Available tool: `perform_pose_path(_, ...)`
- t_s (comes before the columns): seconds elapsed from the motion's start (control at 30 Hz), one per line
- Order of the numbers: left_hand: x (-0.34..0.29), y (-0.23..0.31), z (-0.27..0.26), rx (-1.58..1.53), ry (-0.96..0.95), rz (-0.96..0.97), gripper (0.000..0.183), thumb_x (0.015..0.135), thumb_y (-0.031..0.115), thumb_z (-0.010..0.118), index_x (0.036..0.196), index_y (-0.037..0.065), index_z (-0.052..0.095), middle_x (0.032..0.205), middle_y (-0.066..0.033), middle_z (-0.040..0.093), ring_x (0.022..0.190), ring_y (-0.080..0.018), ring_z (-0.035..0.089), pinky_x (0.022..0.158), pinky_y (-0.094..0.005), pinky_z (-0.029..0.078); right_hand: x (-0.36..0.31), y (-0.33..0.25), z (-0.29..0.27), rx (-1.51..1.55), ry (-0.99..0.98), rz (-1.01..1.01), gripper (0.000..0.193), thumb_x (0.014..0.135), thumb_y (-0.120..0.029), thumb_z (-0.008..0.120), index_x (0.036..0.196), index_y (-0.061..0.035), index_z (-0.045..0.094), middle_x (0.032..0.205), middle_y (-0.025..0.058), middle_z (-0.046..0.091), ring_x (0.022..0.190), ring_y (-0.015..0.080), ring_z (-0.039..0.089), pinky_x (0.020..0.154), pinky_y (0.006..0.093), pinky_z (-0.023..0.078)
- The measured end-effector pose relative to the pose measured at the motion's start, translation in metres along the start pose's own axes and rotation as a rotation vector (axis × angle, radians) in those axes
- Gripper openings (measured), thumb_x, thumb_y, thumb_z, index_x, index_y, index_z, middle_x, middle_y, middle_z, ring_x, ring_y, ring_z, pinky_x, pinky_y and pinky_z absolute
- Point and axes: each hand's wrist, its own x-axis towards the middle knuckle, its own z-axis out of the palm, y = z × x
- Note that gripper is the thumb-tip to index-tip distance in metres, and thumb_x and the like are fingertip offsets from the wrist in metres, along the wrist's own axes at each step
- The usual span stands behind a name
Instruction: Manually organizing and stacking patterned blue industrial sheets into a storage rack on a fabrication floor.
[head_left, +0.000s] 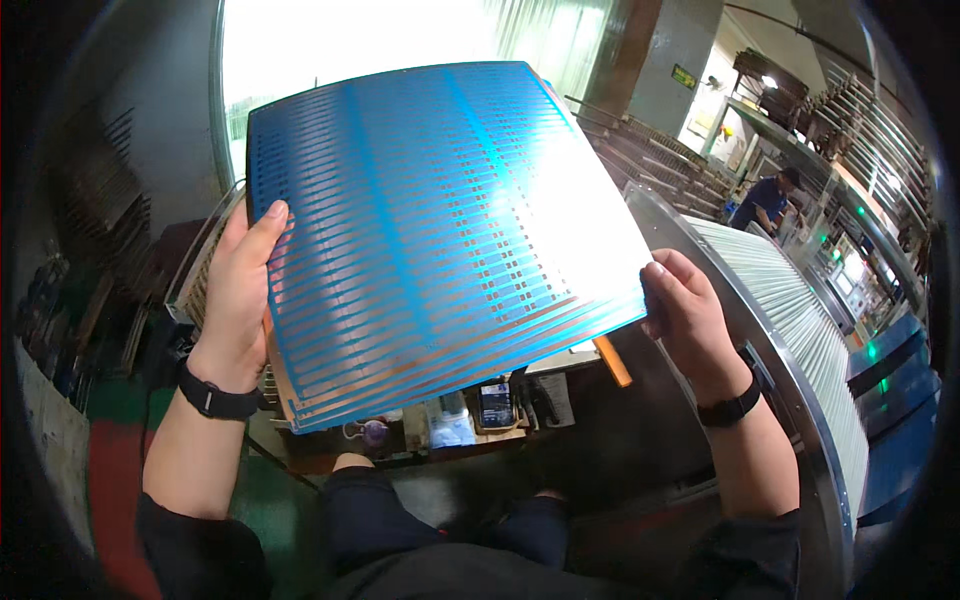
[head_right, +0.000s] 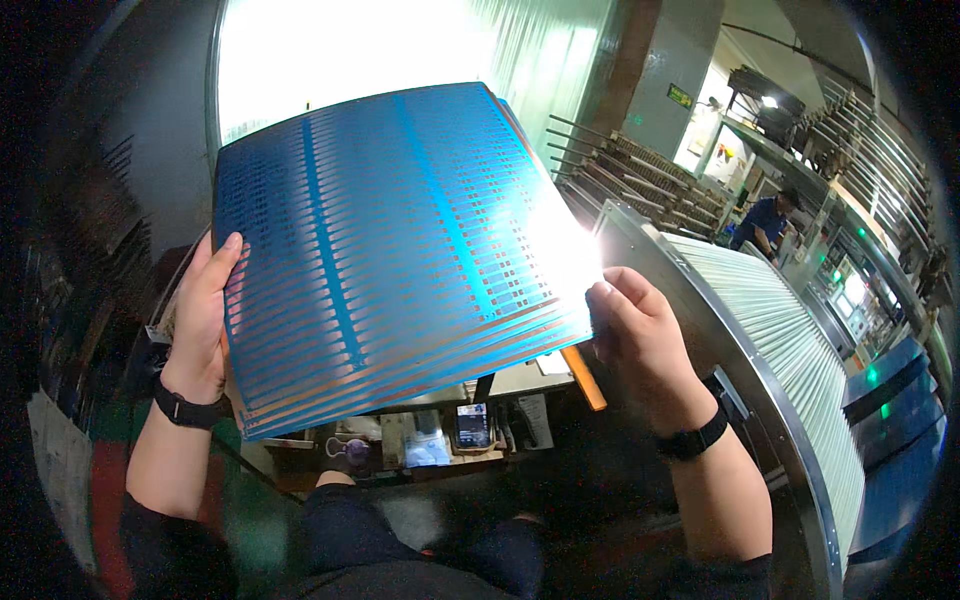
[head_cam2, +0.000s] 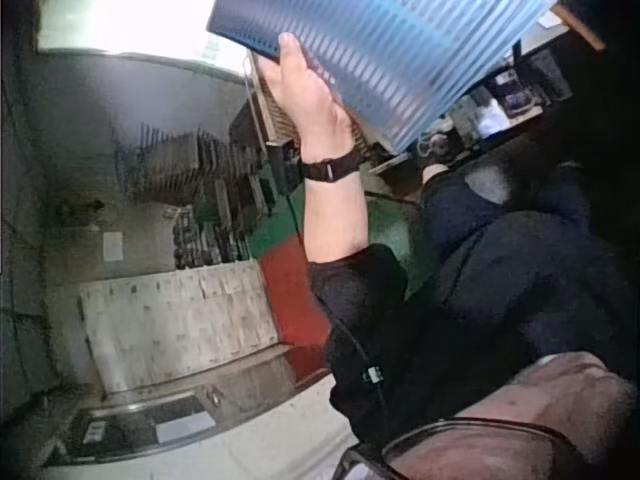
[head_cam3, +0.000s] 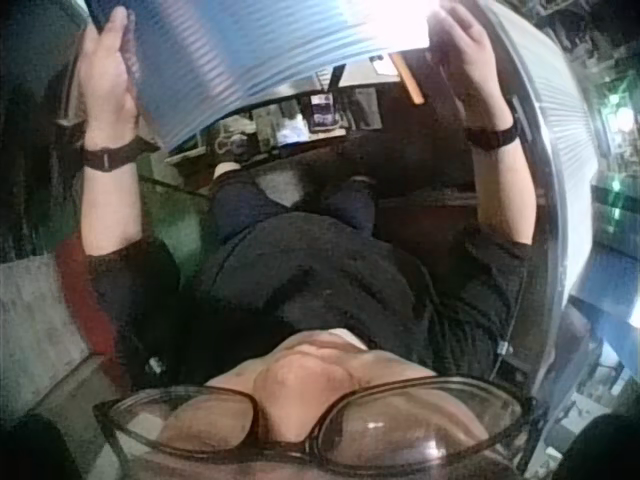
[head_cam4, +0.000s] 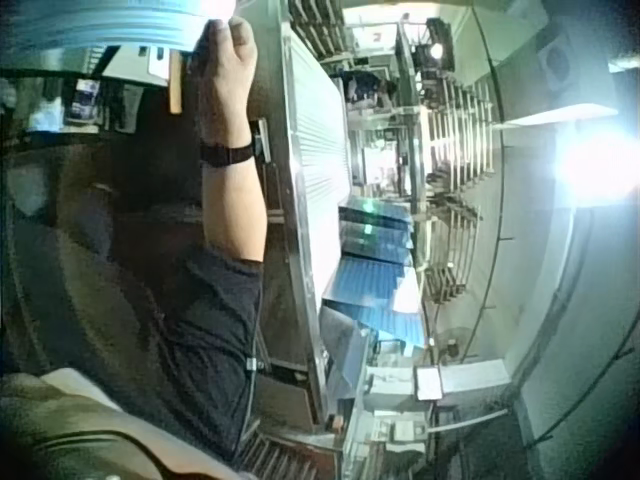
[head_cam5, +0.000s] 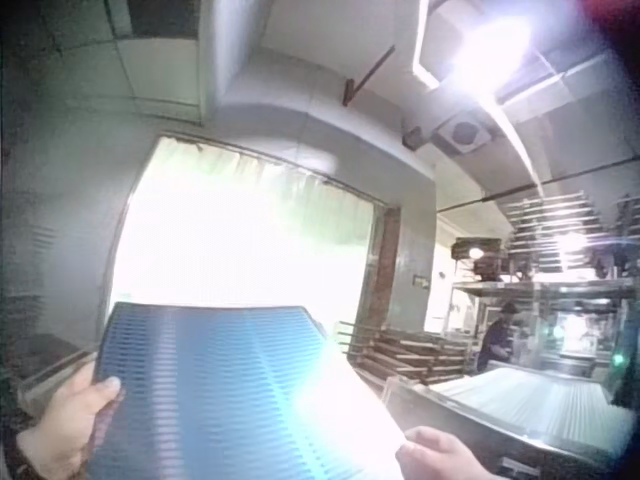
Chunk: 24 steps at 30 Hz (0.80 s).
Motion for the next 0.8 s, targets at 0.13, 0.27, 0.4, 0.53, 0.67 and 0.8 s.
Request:
perform_pose_path(0.13,-0.003,0.002,0.004,-0.021,0.019,0.005,0.032,0.106,0.015,0.052,0.135,0.001,0.052,0.116,-0.008,0.067,0.101,-0.0149,0.067,0.089,-0.0311,0.057,0.004,0.008,0.0,-0.02,0.004,0.001,0.017,0.104,-0.023,0.059,0.102,-0.0063,0.061,0.075,-0.0052,0.054,0.058,0.0037,0.048,0.051,0.02,0.039)
perform_pose_path(0.27,0.0,0.002,-0.002,-0.009,0.037,-0.024,0.032,0.106,0.015,0.052,0.135,0.001,0.052,0.116,-0.0079,0.067,0.101,-0.015,0.067,0.089,-0.0311,0.057,0.006,0.009,0.006,-0.029,0.038,0.007,0.018,0.104,-0.023,0.06,0.1,-0.0058,0.062,0.073,-0.0052,0.054,0.058,0.0036,0.047,0.052,0.02,0.038)
perform_pose_path(0.4,0.002,-0.002,-0.009,-0.004,0.061,-0.047,0.034,0.106,0.015,0.052,0.136,0.001,0.051,0.117,-0.0081,0.067,0.102,-0.0155,0.067,0.089,-0.0317,0.057,0.009,0.016,0.005,-0.003,0.028,-0.012,0.019,0.104,-0.023,0.06,0.1,-0.0051,0.064,0.075,-0.0047,0.056,0.06,0.0034,0.048,0.053,0.0207,0.039)
perform_pose_path(0.53,0.003,-0.003,-0.005,-0.043,0.102,-0.03,0.034,0.106,0.015,0.051,0.137,0.001,0.051,0.119,-0.0085,0.067,0.102,-0.0163,0.068,0.089,-0.0322,0.057,0.009,0.019,0.007,0.087,0.041,-0.006,0.021,0.104,-0.023,0.06,0.106,-0.0027,0.065,0.079,-0.0037,0.06,0.063,0.0033,0.05,0.055,0.0211,0.041)
perform_pose_path(0.67,0.006,-0.006,-0.013,-0.073,0.059,-0.032,0.034,0.107,0.015,0.05,0.138,0.001,0.051,0.121,-0.0093,0.067,0.104,-0.0176,0.068,0.09,-0.0327,0.057,0.007,0.016,0.014,0.125,0.08,-0.026,0.023,0.105,-0.021,0.058,0.115,-0.0013,0.064,0.084,-0.0028,0.062,0.067,0.0041,0.054,0.058,0.0208,0.044)
perform_pose_path(0.8,0.006,-0.006,-0.019,-0.074,0.039,-0.039,0.034,0.106,0.015,0.051,0.137,0.001,0.051,0.121,-0.0097,0.067,0.104,-0.0182,0.068,0.09,-0.0332,0.057,0.006,0.016,0.011,0.109,0.052,-0.05,0.023,0.105,-0.02,0.057,0.117,-0.0013,0.064,0.085,-0.0022,0.063,0.068,0.0047,0.056,0.06,0.021,0.046)
